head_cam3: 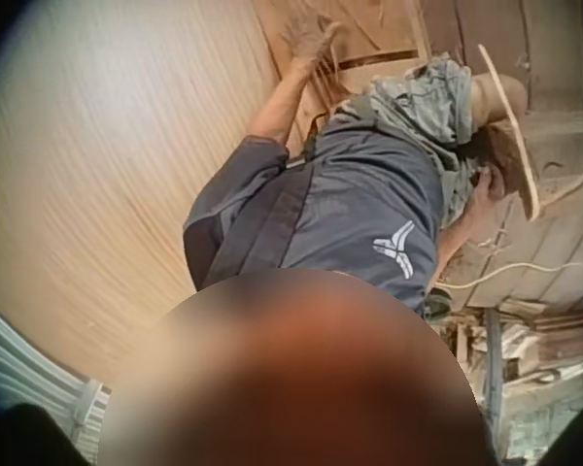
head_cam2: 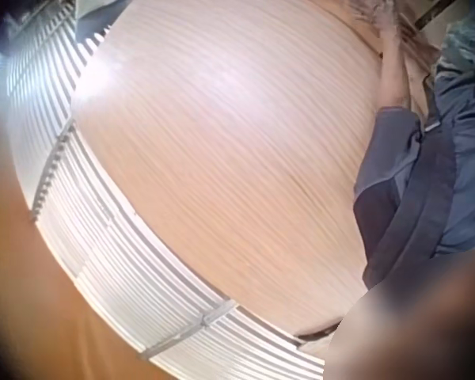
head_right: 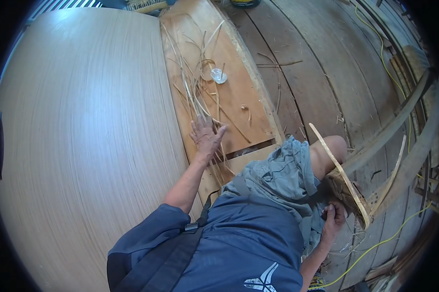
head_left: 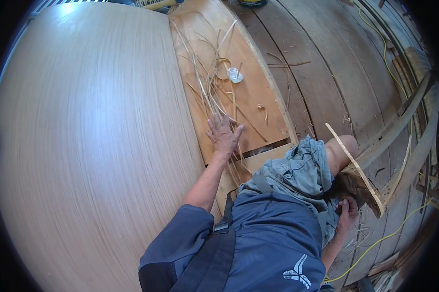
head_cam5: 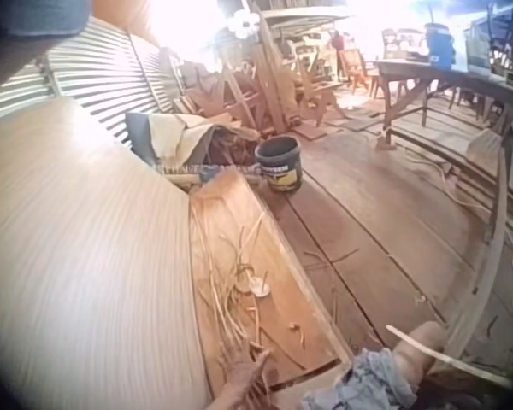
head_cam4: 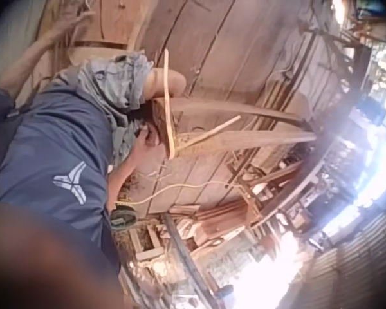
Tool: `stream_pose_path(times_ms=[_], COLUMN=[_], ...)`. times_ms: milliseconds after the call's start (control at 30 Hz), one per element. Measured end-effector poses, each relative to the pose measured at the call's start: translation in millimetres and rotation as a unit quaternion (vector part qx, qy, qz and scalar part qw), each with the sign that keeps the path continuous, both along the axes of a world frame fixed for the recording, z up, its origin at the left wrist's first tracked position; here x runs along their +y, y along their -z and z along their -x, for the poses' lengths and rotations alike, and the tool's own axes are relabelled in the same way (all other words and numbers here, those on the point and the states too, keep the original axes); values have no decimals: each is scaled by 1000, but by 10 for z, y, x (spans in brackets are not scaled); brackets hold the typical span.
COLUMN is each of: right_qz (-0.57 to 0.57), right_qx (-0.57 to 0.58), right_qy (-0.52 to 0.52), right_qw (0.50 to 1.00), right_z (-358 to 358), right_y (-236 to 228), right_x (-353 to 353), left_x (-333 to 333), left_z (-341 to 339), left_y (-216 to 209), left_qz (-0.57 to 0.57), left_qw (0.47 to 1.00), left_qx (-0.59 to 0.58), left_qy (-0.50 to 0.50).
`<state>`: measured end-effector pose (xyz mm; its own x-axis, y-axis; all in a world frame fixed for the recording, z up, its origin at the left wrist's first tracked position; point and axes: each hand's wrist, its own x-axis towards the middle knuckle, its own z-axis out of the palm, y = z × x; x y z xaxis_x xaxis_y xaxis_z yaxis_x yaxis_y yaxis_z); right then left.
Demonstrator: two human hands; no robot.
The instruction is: Assembling and reinforcing bamboo furniture frame parts using a staple gun, wood glue, and rattan strips.
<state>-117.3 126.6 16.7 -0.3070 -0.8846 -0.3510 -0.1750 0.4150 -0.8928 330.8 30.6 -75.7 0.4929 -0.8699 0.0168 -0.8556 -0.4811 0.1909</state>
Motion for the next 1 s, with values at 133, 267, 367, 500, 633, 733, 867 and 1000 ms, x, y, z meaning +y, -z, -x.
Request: stream_pose_path(times_ms=[133, 267, 367, 500, 633, 733, 867, 1000], right_qz=[-2, -3, -3, 9, 7, -2, 24, 36], right_qx=[3, 18, 27, 26, 29, 36, 57, 60], right_qy=[-11, -12, -18, -22, -24, -44, -66, -60], right_qw=[1000, 1000, 999, 999, 999, 998, 996, 996], right_z=[27, 24, 16, -4, -34, -52, -72, -68], right_y=[17, 42, 44, 17, -16, -27, 0, 37], right_x=[3, -7, 0, 12, -18, -40, -38, -19], left_x=[97, 103, 101, 85, -133, -349, -561, -590], left_z=[-359, -722, -855, -797, -644, -599, -761, -967], left_y=[176, 240, 152, -91, -149, -36, 37, -94], left_qz=[3, 117, 125, 101, 146, 158, -12, -54], left_qw=[994, 991, 978, 993, 989, 985, 994, 928], left_qx=[37, 39, 149, -50, -19, 60, 98, 365], left_qy=[-107, -61, -75, -35, -9, -36, -44, -43])
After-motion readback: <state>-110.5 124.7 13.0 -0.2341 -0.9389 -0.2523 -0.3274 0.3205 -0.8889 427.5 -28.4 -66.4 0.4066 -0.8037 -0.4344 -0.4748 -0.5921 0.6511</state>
